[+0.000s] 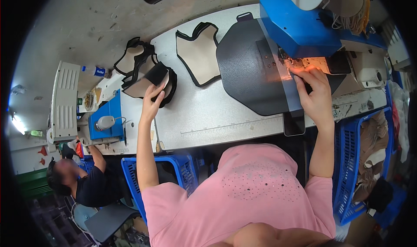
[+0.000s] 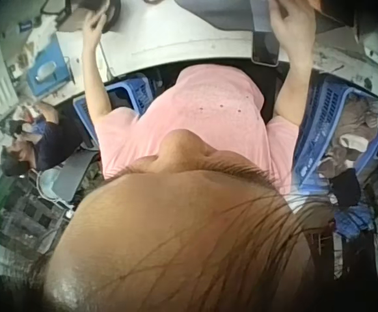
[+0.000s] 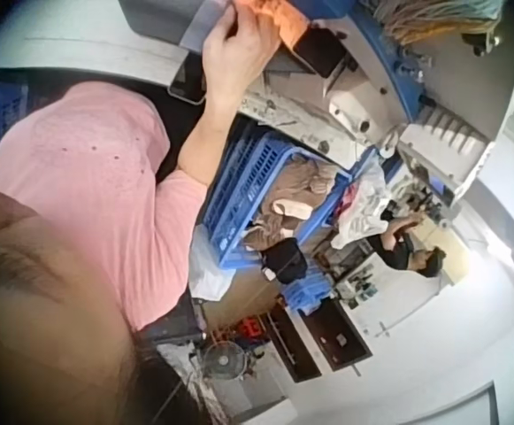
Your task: The person uses a sewing machine to stitch black elastic bands onto the edges of beige fabric mask pieces. They handle the items one at a time, guiding them through the machine and stacking the finished masks on the table. Towards the end, they gather the stack of completed masks and secure them with a rubber band.
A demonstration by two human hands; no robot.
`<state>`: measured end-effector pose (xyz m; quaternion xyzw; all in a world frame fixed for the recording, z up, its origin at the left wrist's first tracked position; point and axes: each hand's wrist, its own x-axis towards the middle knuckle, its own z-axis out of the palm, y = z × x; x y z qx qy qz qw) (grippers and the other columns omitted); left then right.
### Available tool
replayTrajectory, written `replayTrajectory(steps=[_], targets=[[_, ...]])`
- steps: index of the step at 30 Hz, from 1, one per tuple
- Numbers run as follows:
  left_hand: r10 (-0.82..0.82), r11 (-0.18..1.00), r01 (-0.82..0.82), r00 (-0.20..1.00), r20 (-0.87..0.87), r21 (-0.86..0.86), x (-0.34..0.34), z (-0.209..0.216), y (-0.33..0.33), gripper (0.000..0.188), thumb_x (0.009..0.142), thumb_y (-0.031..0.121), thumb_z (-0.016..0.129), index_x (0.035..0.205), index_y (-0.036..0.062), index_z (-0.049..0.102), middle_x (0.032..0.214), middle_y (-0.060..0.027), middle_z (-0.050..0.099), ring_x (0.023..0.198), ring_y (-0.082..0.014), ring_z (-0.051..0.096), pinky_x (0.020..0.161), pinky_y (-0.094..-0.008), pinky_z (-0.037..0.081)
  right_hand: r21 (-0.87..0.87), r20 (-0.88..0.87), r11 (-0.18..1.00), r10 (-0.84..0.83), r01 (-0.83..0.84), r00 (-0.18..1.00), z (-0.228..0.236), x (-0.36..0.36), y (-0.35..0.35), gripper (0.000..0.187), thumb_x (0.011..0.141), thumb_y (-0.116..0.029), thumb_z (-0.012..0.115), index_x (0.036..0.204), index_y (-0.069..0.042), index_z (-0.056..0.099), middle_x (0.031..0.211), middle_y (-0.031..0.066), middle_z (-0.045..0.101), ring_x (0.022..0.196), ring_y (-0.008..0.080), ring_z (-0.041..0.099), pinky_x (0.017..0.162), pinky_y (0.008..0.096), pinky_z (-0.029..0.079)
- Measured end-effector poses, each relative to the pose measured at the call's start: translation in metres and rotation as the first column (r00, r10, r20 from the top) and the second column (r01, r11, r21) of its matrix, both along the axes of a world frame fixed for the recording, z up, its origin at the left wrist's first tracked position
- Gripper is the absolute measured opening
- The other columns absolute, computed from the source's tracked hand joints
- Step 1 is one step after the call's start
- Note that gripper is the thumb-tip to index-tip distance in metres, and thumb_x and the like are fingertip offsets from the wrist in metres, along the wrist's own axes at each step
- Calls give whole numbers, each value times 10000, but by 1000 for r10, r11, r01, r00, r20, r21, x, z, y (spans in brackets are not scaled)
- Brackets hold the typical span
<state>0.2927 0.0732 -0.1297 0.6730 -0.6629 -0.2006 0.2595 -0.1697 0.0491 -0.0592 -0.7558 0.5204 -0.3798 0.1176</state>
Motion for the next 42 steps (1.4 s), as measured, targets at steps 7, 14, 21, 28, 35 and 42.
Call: replayTrajectory(steps=[7, 14, 21, 28, 35, 42], targets=[[149, 986, -106, 904, 401, -128, -47, 35, -10, 290, 803, 258, 616, 1027, 75, 634, 1169, -114, 543, 1073, -288, 507, 896, -357, 400, -14, 0, 1000, -9, 9, 1000, -1, 0, 1, 191, 772, -58, 589, 946, -68, 664, 752, 69, 518, 751, 239, 506, 718, 334, 397], [-162, 913, 265, 933, 322, -309, -145, -3, -39, 202, 724, 157, 684, 873, 57, 590, 1028, -107, 565, 986, -291, 533, 802, -367, 462, -8, -4, 1000, -21, 21, 1000, 0, 0, 1, 183, 773, -56, 586, 937, -70, 666, 758, 69, 522, 758, 237, 510, 723, 333, 399], [-174, 916, 257, 946, 273, -307, -172, -47, -70, 152, 734, 55, 566, 871, 36, 630, 986, -54, 610, 973, -245, 571, 732, -354, 500, -18, 6, 1000, -7, 7, 1000, 0, -1, 0, 169, 774, -57, 583, 922, -67, 664, 755, 71, 535, 759, 240, 521, 727, 334, 399], [109, 964, -171, 952, -286, -204, -131, -19, -82, 113, 892, 148, 504, 859, 45, 535, 765, -44, 542, 730, -116, 509, 619, -271, 418, -67, 28, 998, 17, -15, 999, -1, 2, 0, 128, 762, -70, 609, 873, -58, 670, 715, 64, 542, 722, 239, 527, 701, 341, 403], [-549, 828, 456, 777, -308, -326, -188, 106, -8, 82, 869, 116, 540, 894, 41, 524, 822, -47, 560, 888, -151, 566, 837, -342, 406, -6, 377, 980, 187, -199, 907, 6, 19, 4, 192, 793, -151, 621, 957, -59, 656, 749, 104, 576, 713, 259, 524, 707, 358, 401], [-513, 684, 580, 814, 273, -442, -250, 82, 15, 146, 792, 81, 588, 936, 67, 605, 1037, -82, 624, 1067, -233, 563, 1066, -495, 121, -10, -139, 992, 123, -125, 983, 10, 31, 24, 221, 778, -144, 606, 980, -60, 638, 846, 94, 517, 839, 252, 498, 739, 380, 399]])
